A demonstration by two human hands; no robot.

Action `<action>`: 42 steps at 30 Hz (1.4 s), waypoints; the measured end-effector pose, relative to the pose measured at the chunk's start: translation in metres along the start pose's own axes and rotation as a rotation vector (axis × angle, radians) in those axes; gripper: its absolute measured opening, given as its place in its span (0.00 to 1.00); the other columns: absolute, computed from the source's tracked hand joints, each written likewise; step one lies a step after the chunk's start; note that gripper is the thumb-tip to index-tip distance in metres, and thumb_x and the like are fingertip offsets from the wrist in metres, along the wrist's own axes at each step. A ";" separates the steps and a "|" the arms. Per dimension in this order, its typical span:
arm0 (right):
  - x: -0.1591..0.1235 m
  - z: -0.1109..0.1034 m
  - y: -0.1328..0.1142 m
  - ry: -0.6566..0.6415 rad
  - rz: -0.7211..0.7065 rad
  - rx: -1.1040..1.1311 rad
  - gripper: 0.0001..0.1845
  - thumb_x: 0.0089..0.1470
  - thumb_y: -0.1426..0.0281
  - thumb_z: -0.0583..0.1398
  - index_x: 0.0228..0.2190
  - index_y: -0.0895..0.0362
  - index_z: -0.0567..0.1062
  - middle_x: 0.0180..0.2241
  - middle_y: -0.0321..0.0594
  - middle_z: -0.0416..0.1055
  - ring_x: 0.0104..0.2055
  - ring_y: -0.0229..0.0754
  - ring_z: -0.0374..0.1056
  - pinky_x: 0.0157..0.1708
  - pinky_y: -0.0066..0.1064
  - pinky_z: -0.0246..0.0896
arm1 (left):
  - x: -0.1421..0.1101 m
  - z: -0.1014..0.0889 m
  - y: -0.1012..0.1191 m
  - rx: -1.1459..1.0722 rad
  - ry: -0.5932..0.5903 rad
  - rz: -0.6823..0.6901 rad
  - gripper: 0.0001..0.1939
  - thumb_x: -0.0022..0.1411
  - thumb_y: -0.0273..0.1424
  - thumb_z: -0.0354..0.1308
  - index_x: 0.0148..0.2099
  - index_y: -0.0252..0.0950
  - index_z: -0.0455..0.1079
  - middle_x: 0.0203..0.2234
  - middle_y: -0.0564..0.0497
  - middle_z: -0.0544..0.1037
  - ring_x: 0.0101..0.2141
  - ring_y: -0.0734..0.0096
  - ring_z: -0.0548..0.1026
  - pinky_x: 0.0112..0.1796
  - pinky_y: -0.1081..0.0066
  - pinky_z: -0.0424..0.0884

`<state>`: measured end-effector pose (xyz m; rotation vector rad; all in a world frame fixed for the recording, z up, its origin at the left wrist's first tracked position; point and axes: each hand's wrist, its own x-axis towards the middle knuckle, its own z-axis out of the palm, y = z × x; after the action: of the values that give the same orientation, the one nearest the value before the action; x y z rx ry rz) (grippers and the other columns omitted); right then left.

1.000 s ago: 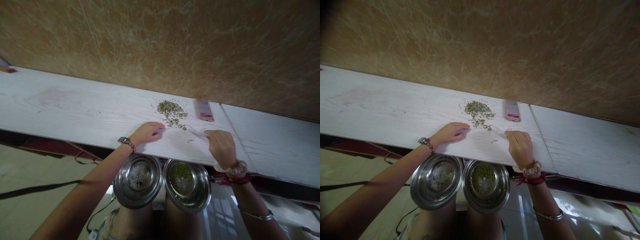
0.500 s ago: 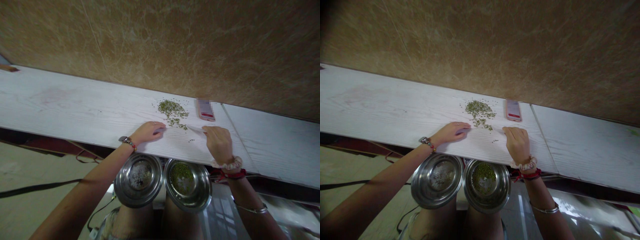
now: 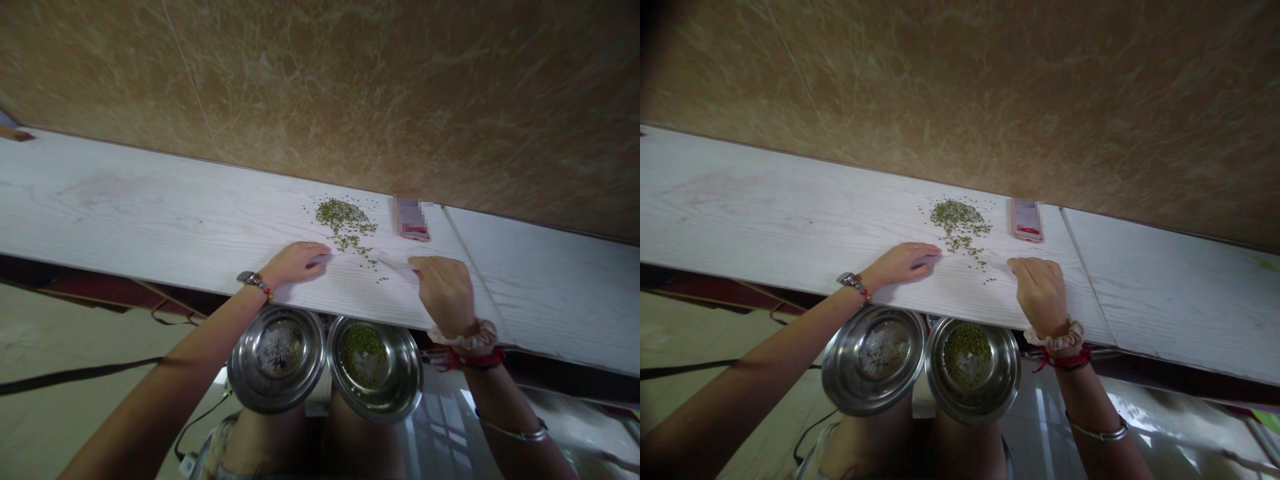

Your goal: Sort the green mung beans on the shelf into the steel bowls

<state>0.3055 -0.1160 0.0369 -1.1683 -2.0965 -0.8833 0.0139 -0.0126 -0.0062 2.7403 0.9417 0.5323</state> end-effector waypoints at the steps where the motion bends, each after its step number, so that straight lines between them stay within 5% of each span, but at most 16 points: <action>1: 0.000 0.001 0.000 -0.008 0.003 -0.006 0.10 0.57 0.80 0.55 0.37 0.57 0.74 0.30 0.39 0.78 0.35 0.41 0.70 0.39 0.34 0.57 | 0.000 0.000 0.000 -0.003 0.000 0.000 0.17 0.63 0.31 0.53 0.53 0.37 0.70 0.52 0.47 0.77 0.50 0.65 0.75 0.53 0.64 0.69; 18: -0.007 -0.027 -0.003 -0.043 -0.070 0.121 0.15 0.55 0.83 0.53 0.37 0.56 0.75 0.32 0.38 0.79 0.37 0.40 0.73 0.40 0.34 0.60 | -0.001 0.001 -0.001 -0.013 -0.019 -0.015 0.17 0.63 0.32 0.52 0.53 0.36 0.69 0.52 0.46 0.76 0.51 0.63 0.74 0.54 0.62 0.68; 42: -0.019 -0.022 0.007 -0.057 0.012 0.099 0.14 0.57 0.80 0.54 0.39 0.56 0.77 0.32 0.40 0.79 0.36 0.42 0.73 0.39 0.35 0.63 | 0.000 0.001 -0.001 -0.020 -0.016 -0.012 0.17 0.63 0.32 0.52 0.52 0.36 0.70 0.52 0.45 0.77 0.51 0.62 0.75 0.53 0.61 0.69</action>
<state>0.3237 -0.1394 0.0378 -1.1650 -2.1508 -0.7406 0.0143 -0.0120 -0.0072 2.7152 0.9439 0.5134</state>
